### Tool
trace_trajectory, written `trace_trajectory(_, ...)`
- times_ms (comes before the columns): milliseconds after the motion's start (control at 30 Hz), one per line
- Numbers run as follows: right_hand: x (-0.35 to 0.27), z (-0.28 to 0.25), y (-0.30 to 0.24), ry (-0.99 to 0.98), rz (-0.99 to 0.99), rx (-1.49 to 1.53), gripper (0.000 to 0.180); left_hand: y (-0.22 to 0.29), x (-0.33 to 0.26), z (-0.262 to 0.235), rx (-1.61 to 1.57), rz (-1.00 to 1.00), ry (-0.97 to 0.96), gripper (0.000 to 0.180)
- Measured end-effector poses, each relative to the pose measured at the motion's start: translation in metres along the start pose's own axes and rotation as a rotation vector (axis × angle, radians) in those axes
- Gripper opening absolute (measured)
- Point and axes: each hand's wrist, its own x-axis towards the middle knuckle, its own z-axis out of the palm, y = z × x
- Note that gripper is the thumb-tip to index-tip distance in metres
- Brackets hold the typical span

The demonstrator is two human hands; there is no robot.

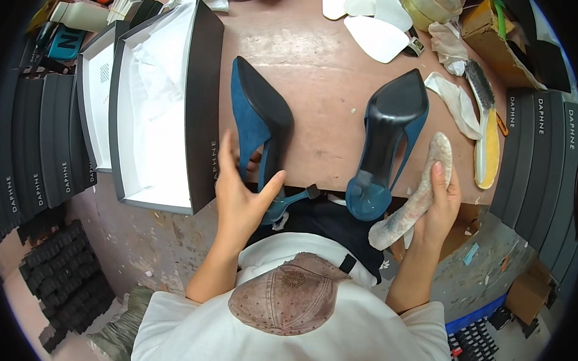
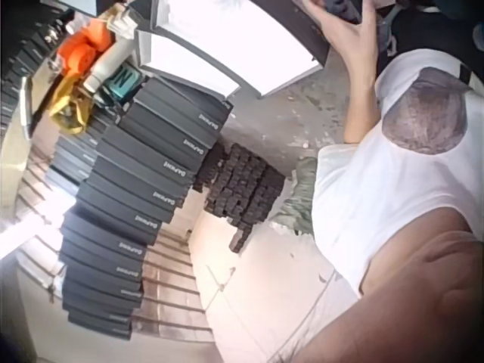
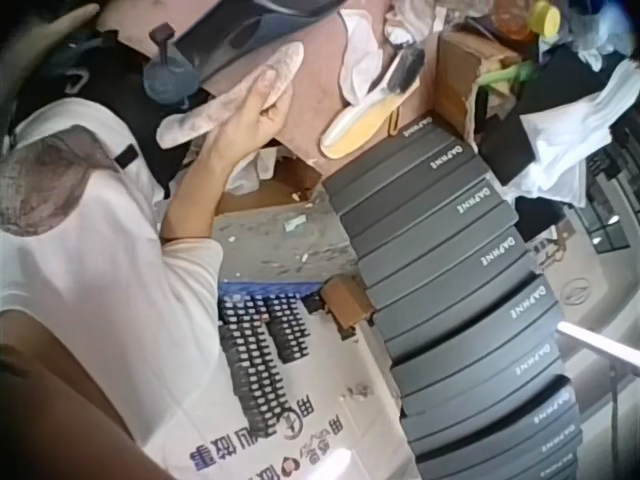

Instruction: Inspecting and packing high-heel shoes into a box.

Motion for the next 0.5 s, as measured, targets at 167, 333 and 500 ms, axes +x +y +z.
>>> trace_trajectory(167,-0.033,0.028,-0.02,-0.249,-0.318,-0.337,0.023,-0.037,0.0,-0.03,-0.299,-0.222,-0.427,0.064)
trace_trajectory(333,-0.065,0.067,-0.021,-0.782,-0.731,-0.832,0.039,-0.074,-0.039,-0.063,-0.81,-0.347,-0.771,0.067)
trace_trajectory(500,-0.096,0.107,0.027,-0.928,-0.966,-0.883,0.042,-0.099,-0.049,-0.086,-0.754,-0.33,-0.899,0.052)
